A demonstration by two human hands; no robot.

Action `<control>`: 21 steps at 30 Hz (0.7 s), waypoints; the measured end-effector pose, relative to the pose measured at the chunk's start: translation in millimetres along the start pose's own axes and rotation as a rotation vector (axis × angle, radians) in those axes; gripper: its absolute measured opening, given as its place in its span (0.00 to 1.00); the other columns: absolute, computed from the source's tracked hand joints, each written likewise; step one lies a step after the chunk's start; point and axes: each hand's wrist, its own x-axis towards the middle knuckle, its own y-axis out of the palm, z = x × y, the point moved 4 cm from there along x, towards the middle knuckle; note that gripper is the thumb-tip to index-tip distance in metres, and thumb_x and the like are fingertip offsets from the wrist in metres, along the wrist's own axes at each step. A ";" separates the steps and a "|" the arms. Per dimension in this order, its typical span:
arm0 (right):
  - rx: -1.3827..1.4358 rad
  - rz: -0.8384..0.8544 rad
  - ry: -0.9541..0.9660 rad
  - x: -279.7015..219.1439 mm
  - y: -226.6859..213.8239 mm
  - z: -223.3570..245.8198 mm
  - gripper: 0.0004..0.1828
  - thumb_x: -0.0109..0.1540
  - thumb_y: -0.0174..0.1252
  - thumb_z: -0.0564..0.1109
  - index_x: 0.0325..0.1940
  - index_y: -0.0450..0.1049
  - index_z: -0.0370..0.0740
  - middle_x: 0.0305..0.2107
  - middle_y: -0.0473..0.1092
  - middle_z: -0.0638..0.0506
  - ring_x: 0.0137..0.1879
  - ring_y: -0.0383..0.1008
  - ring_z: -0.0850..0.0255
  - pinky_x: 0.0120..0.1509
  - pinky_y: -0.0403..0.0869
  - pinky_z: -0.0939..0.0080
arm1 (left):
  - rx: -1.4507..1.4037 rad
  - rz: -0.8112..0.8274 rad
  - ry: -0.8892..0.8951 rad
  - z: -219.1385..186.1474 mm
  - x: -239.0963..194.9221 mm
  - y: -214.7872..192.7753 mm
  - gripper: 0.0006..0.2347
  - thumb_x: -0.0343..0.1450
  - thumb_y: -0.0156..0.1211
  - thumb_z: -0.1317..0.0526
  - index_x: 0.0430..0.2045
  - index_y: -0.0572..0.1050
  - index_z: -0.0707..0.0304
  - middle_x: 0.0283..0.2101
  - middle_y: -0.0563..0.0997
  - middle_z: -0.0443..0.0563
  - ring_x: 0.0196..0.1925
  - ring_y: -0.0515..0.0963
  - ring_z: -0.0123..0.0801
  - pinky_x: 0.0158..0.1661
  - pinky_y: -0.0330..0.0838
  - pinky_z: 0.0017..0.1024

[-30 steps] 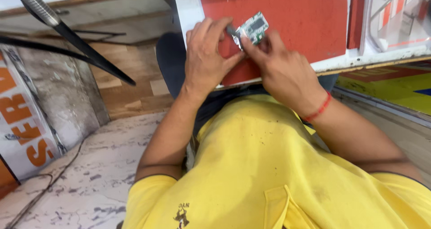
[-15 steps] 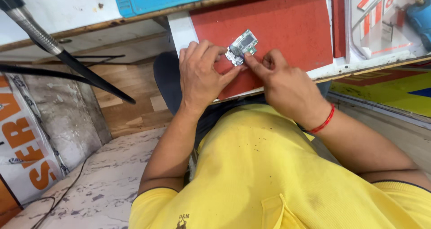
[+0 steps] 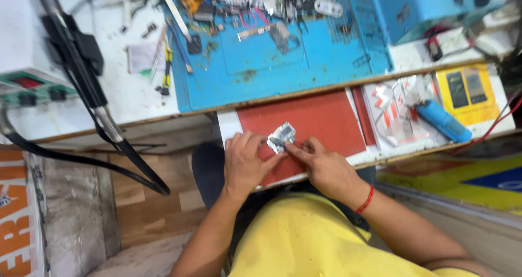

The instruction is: The person cleans a small circuit board using a toothbrush and a liquid from a small bottle. They then use a hot air gun to heat the board and continue cleaning with the toothbrush. The person works on a red mat on a cluttered workbench.

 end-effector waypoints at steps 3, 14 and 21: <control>-0.025 -0.018 0.035 4.3 0.0 -4.1 0.33 0.59 0.51 0.39 0.70 0.66 0.53 0.45 0.67 0.42 0.34 0.76 0.41 0.38 0.76 0.43 | 0.018 -0.008 -0.004 -1.5 0.2 -0.9 0.19 0.55 0.79 0.49 0.27 0.78 0.62 0.31 0.76 0.50 0.37 0.74 0.45 0.40 0.64 0.42; 0.050 0.086 -0.041 -3.4 2.8 -5.6 0.34 0.60 0.46 0.38 0.71 0.65 0.54 0.48 0.67 0.40 0.35 0.78 0.41 0.41 0.76 0.41 | 0.039 0.018 -0.031 -11.5 7.0 3.8 0.16 0.53 0.79 0.53 0.26 0.80 0.60 0.28 0.76 0.47 0.34 0.75 0.40 0.41 0.66 0.39; 0.030 0.068 -0.015 -8.7 0.5 -3.7 0.32 0.59 0.47 0.39 0.68 0.67 0.56 0.50 0.66 0.41 0.34 0.78 0.41 0.40 0.77 0.41 | 0.045 0.020 -0.032 -11.6 5.0 3.0 0.17 0.53 0.79 0.53 0.27 0.79 0.60 0.27 0.75 0.47 0.34 0.74 0.40 0.40 0.65 0.39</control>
